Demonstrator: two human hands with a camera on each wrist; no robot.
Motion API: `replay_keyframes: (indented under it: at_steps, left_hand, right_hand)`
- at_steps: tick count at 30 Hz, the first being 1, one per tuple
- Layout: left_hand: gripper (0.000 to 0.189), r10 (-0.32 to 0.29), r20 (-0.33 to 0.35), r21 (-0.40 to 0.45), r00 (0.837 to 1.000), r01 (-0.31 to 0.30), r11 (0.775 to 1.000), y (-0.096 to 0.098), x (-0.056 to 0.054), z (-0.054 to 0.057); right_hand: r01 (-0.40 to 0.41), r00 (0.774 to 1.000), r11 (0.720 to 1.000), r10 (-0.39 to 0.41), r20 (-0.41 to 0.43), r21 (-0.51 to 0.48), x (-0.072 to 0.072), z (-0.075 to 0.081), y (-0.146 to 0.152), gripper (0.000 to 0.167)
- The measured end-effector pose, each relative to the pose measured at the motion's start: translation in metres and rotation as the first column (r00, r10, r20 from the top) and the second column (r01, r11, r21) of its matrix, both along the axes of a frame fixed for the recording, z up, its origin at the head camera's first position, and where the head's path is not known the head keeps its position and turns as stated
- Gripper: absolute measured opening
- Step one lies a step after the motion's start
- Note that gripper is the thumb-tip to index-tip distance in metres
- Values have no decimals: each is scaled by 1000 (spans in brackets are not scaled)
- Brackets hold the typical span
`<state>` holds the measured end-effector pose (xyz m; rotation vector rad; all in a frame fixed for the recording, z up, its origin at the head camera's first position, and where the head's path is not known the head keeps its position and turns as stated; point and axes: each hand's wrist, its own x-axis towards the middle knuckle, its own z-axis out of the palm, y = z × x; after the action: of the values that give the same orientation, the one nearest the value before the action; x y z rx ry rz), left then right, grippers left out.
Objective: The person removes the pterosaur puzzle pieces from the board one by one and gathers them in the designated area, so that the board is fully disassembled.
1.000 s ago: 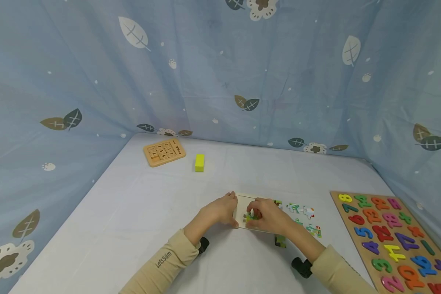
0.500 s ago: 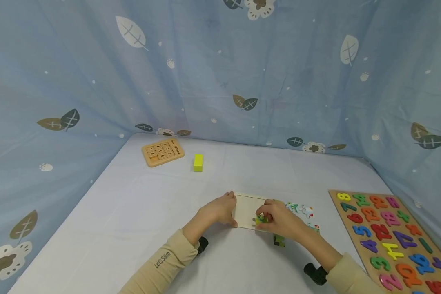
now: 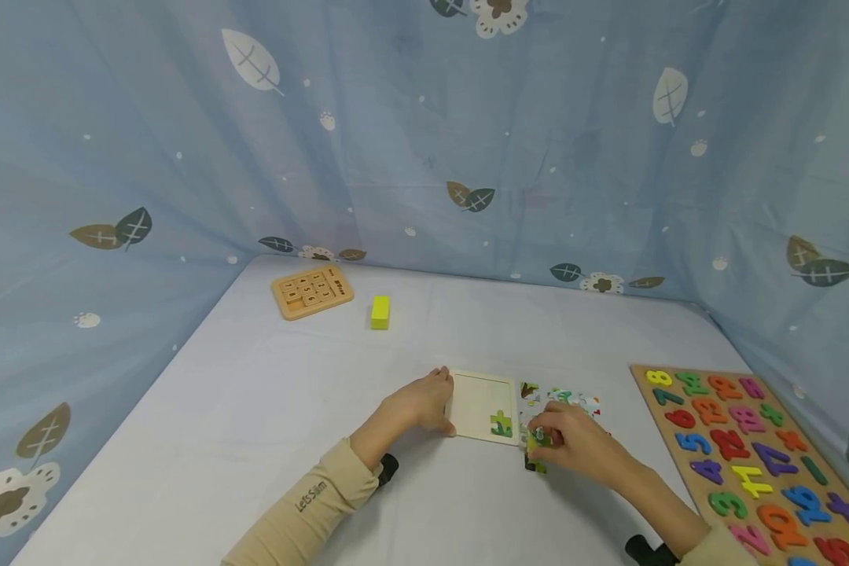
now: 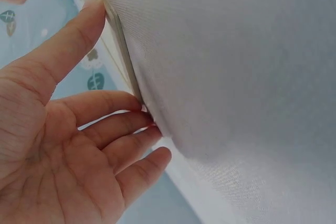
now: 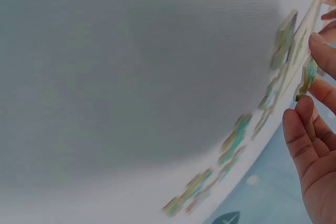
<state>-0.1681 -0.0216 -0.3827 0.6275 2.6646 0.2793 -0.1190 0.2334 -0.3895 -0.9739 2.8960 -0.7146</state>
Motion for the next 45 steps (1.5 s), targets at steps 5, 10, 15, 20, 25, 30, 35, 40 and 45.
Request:
replay_keyframes:
  at_steps: [5,10,15,20,25,30,35,40,45]
  left_hand:
    - [87,1,-8,-12,1000,-1,1000,0,1,1]
    - [87,-3,-7,-28,1000,3,1000,0,0,2]
    - [88,-2,-6,-33,1000,2,999,1,0,1]
    - [88,2,-12,-27,1000,-2,1000,0,0,1]
    - [88,1,-3,-27,1000,-1,1000,0,0,0]
    - [88,4,7,-25,1000,-4,1000,-1,0,-1]
    - [89,8,5,-18,1000,-8,1000,-1,-1,-1]
    - [88,5,1,-18,1000,-5,1000,0,0,-1]
    - [89,8,1,-12,1000,-8,1000,0,-1,-3]
  right_hand:
    - [22,1000,1000,-22,-8,4,7,-4,16,25]
    - [49,999,999,-49,-12,25,13,-8,28,25]
    - [65,998,997,-66,21,40,17,-11,36,26]
    - [71,995,997,-74,68,38,17,-15,42,28]
    - [67,983,997,-72,169,33,16,-15,46,33]
    - [94,968,995,-99,229,31,15,-15,46,37]
    - [91,972,996,-91,219,10,16,-14,46,38]
    - [72,977,997,-71,201,-1,16,-13,47,42]
    - [61,990,998,-57,130,-25,15,-13,49,38]
